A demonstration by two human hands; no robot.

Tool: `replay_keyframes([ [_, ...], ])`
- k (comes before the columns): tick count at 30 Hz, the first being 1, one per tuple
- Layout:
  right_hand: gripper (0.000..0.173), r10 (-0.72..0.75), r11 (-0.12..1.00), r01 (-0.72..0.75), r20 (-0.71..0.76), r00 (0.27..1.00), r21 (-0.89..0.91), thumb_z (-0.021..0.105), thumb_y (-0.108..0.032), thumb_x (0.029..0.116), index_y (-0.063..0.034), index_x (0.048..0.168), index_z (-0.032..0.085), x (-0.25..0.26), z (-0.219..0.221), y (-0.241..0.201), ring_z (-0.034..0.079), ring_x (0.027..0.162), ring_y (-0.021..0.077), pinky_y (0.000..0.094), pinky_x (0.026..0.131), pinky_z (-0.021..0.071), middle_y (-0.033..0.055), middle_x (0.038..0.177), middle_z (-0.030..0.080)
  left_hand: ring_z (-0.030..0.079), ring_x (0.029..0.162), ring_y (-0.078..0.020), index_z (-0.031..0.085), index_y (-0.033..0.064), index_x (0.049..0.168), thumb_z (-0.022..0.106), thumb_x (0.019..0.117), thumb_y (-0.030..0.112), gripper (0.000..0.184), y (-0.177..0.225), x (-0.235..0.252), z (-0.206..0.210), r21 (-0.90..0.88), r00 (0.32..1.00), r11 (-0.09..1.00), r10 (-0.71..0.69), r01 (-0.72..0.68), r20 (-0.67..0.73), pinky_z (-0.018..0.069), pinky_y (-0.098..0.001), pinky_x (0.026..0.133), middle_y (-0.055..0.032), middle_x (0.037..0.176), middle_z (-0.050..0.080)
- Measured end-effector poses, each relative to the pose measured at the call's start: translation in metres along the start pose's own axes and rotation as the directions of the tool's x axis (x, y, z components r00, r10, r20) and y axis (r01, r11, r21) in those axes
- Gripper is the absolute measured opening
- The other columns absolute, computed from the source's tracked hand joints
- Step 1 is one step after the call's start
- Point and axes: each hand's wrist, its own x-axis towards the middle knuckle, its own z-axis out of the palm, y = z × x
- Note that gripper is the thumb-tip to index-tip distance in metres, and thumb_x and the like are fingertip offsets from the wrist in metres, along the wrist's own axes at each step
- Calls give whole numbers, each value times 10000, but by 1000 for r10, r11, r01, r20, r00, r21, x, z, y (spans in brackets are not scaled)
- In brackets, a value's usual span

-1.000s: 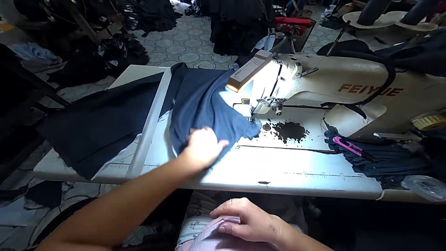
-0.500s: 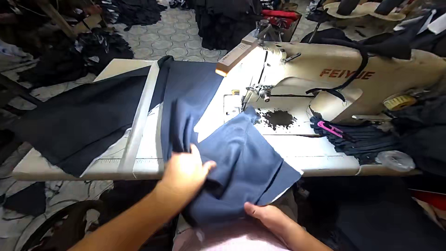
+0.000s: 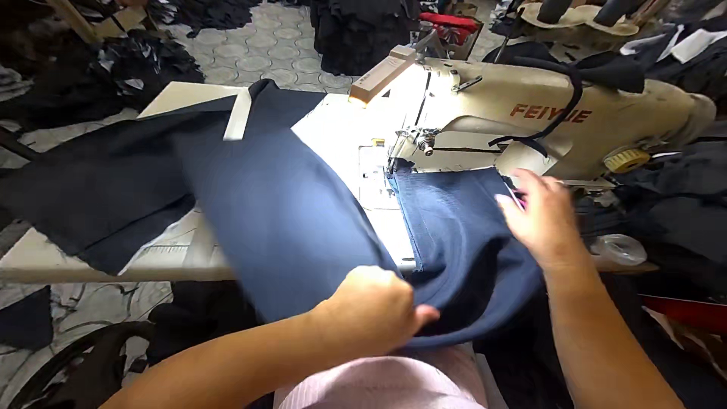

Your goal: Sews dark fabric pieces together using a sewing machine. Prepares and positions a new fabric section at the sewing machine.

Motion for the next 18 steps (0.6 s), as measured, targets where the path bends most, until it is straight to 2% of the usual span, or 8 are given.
replay_keyframes([
  [2,390,-238,964,227,68,969,136,588,-161,1029,-19,1392,601,9,23,-42,635,1125,461,618,962,508,282,1240,649,694,732,-302,713,40,922,591,1001,418,405,-17,22,16,43,965,999,5,6,-264,560,-478,605,-122,783,657],
  [4,387,-337,928,295,174,925,227,587,-220,1033,-157,1412,637,13,57,-74,640,1046,373,545,888,530,219,1147,657,690,1001,-347,702,32,1196,577,1020,461,480,-27,34,23,-21,987,995,-100,99,-129,558,-551,843,-171,1053,702],
  [6,372,-305,947,252,320,897,198,581,-317,1039,-249,1397,651,19,81,-90,649,969,347,534,799,558,204,1134,622,698,990,-343,699,24,1111,575,1011,480,483,-22,31,39,-89,997,994,-71,67,-42,569,-540,821,-178,1079,692],
  [8,287,-282,956,234,324,903,180,586,-309,1040,-138,1236,707,22,94,-97,662,919,371,549,754,553,211,1064,631,708,979,-376,688,9,1110,662,971,399,415,-9,22,54,-173,999,984,-35,32,-13,588,-525,785,-259,1251,636],
  [10,218,-307,933,266,153,939,243,594,-209,1024,-5,992,664,20,105,-93,670,809,353,521,686,549,197,886,636,714,987,-405,684,-12,1104,755,898,254,344,-6,19,75,-215,994,977,-26,3,-103,606,-502,758,-320,1401,546],
  [13,127,-219,901,222,-51,975,372,624,-82,970,25,902,621,17,120,-81,630,615,265,429,557,527,154,729,623,723,1066,-350,713,-24,1046,729,872,121,227,-10,24,105,-213,938,974,-8,-70,-346,619,-418,828,-292,1335,614],
  [15,77,-165,899,170,-48,985,404,637,-58,948,11,980,625,18,120,-80,572,547,209,375,519,494,114,680,592,736,1001,-312,730,-28,1028,704,876,86,192,-12,27,114,-247,904,961,7,-124,-428,618,-382,822,-262,1212,673],
  [18,251,-183,903,166,6,983,395,604,-33,955,19,1197,647,21,117,-80,543,542,215,387,522,484,118,699,592,703,766,-226,730,13,995,656,916,96,137,-19,28,118,-268,865,943,38,-196,-500,603,-334,654,-147,931,678],
])
